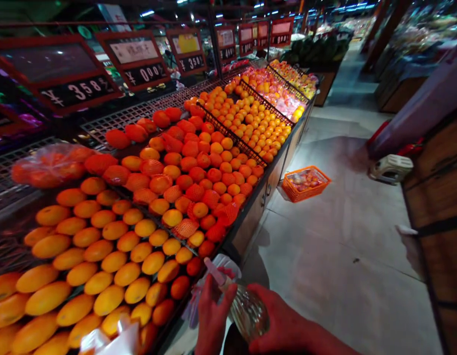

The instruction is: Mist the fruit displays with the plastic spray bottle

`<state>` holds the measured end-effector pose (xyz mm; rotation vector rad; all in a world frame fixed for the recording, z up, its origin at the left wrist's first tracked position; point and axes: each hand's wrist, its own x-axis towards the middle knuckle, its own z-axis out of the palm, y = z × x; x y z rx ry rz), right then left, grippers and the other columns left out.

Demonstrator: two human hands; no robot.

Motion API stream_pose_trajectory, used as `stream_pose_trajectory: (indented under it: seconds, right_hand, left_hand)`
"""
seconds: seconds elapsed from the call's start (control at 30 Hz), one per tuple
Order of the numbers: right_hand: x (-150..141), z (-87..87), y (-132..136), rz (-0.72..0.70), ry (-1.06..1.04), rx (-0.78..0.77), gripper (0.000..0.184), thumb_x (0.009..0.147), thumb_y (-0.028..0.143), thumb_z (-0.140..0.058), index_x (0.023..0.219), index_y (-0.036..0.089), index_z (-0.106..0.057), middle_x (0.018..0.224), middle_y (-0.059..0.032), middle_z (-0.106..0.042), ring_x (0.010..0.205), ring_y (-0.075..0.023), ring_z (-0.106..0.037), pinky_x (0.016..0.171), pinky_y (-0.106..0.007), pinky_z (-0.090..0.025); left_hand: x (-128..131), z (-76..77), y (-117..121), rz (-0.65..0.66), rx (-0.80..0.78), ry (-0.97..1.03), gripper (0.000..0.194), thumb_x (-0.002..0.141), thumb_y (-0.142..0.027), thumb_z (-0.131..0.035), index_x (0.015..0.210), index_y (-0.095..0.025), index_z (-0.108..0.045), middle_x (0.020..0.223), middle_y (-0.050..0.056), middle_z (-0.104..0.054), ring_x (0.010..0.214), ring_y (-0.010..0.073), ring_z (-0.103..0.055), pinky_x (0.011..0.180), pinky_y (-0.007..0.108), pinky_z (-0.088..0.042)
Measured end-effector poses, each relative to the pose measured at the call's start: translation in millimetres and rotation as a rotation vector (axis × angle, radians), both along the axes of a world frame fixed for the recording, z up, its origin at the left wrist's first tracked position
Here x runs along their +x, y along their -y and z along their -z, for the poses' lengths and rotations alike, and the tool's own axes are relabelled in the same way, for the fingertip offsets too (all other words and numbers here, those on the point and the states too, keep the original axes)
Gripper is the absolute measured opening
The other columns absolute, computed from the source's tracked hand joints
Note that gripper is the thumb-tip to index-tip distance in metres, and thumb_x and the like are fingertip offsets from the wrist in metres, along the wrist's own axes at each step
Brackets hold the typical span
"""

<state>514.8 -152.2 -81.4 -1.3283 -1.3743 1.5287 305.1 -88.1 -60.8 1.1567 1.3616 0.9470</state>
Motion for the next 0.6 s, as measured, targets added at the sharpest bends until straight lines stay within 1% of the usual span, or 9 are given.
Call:
stream_pose_trajectory:
  seconds: [0.07, 0.13, 0.17, 0.23, 0.33, 0.43, 0.47, 0.53, 0.6]
  right_hand:
    - [7.8, -0.3, -5.4, 0.0, -0.015, 0.017, 0.103, 0.051, 0.034, -0.108, 0.146, 0.027, -0.07, 0.138, -0.0069, -0.079, 0.121, -0.0343, -0.076, 0.11, -0.048, -0.061]
    - [12.1, 2.4, -12.1, -0.006, -0.012, 0.014, 0.104, 0.049, 0.034, -0.109, 0.146, 0.028, -0.07, 0.138, -0.0063, -0.079, 0.12, -0.0346, -0.076, 0.109, -0.048, -0.062]
    - [13.2, 4.1, -16.1, -0.009, -0.003, 0.008, 0.105, 0.048, 0.035, -0.109, 0.146, 0.029, -0.07, 0.138, -0.0061, -0.079, 0.121, -0.035, -0.075, 0.109, -0.049, -0.062]
    - [14.0, 6.9, -25.7, -0.024, 0.006, -0.002, 0.104, 0.048, 0.036, -0.108, 0.145, 0.03, -0.07, 0.138, -0.0055, -0.078, 0.121, -0.0349, -0.075, 0.107, -0.049, -0.063]
    - [14.5, 6.0, -45.6, -0.054, 0.007, -0.014, 0.097, 0.05, 0.037, -0.107, 0.14, 0.029, -0.072, 0.131, -0.004, -0.08, 0.111, -0.0322, -0.077, 0.099, -0.046, -0.065]
    - [15.8, 0.0, -72.5, -0.051, 0.066, -0.015, 0.1, 0.049, 0.036, -0.107, 0.142, 0.029, -0.071, 0.131, -0.0043, -0.08, 0.111, -0.0327, -0.077, 0.1, -0.046, -0.065]
    - [16.3, -2.7, -82.9, -0.047, 0.08, -0.014, 0.1, 0.051, 0.034, -0.106, 0.144, 0.03, -0.07, 0.132, -0.0045, -0.08, 0.113, -0.0327, -0.077, 0.1, -0.046, -0.064]
    - [17.2, -9.5, -106.0, -0.057, 0.081, -0.026, 0.093, 0.055, 0.03, -0.102, 0.142, 0.029, -0.071, 0.128, -0.0042, -0.081, 0.108, -0.0308, -0.079, 0.095, -0.042, -0.065]
    - [17.3, -18.5, -132.4, -0.067, 0.071, -0.033, 0.085, 0.058, 0.027, -0.098, 0.139, 0.027, -0.071, 0.124, -0.0041, -0.082, 0.104, -0.029, -0.079, 0.09, -0.039, -0.066]
  left_hand:
    - [11.1, -7.7, -0.1, -0.002, -0.013, -0.021, 0.061, 0.089, -0.066, -0.089, 0.127, -0.021, -0.073, 0.123, 0.012, -0.085, 0.115, 0.0352, -0.081, 0.106, 0.048, -0.065]
    - [18.6, -9.8, -2.5, -0.031, -0.034, -0.02, 0.063, 0.085, -0.068, -0.091, 0.123, -0.021, -0.073, 0.117, 0.011, -0.085, 0.112, 0.0345, -0.081, 0.105, 0.046, -0.065]
    - [20.8, -9.7, -5.3, -0.049, -0.041, -0.013, 0.065, 0.084, -0.068, -0.092, 0.124, -0.022, -0.071, 0.116, 0.01, -0.084, 0.112, 0.0346, -0.081, 0.104, 0.046, -0.065]
    - [22.7, -9.5, -14.9, -0.071, -0.054, 0.001, 0.07, 0.083, -0.069, -0.092, 0.13, -0.023, -0.068, 0.122, 0.01, -0.084, 0.115, 0.0354, -0.081, 0.103, 0.046, -0.066]
    - [20.6, -10.2, -39.0, -0.063, -0.038, -0.02, 0.079, 0.08, -0.069, -0.093, 0.14, -0.026, -0.064, 0.138, 0.012, -0.08, 0.123, 0.0376, -0.08, 0.103, 0.049, -0.068]
    - [17.0, -7.5, -69.4, -0.07, 0.024, -0.047, 0.082, 0.08, -0.072, -0.09, 0.143, -0.026, -0.063, 0.142, 0.013, -0.078, 0.123, 0.0388, -0.08, 0.103, 0.051, -0.068]
    - [16.3, -5.4, -79.4, -0.064, 0.043, -0.059, 0.078, 0.083, -0.072, -0.088, 0.142, -0.026, -0.064, 0.141, 0.013, -0.078, 0.123, 0.0384, -0.08, 0.105, 0.052, -0.067]
    - [16.8, -1.3, -97.8, -0.054, 0.061, -0.074, 0.066, 0.091, -0.069, -0.084, 0.136, -0.025, -0.067, 0.134, 0.013, -0.08, 0.121, 0.0368, -0.08, 0.107, 0.051, -0.065]
    - [19.8, 0.1, -115.3, -0.054, 0.059, -0.037, 0.054, 0.096, -0.065, -0.081, 0.129, -0.024, -0.07, 0.123, 0.011, -0.083, 0.114, 0.0345, -0.08, 0.102, 0.048, -0.064]
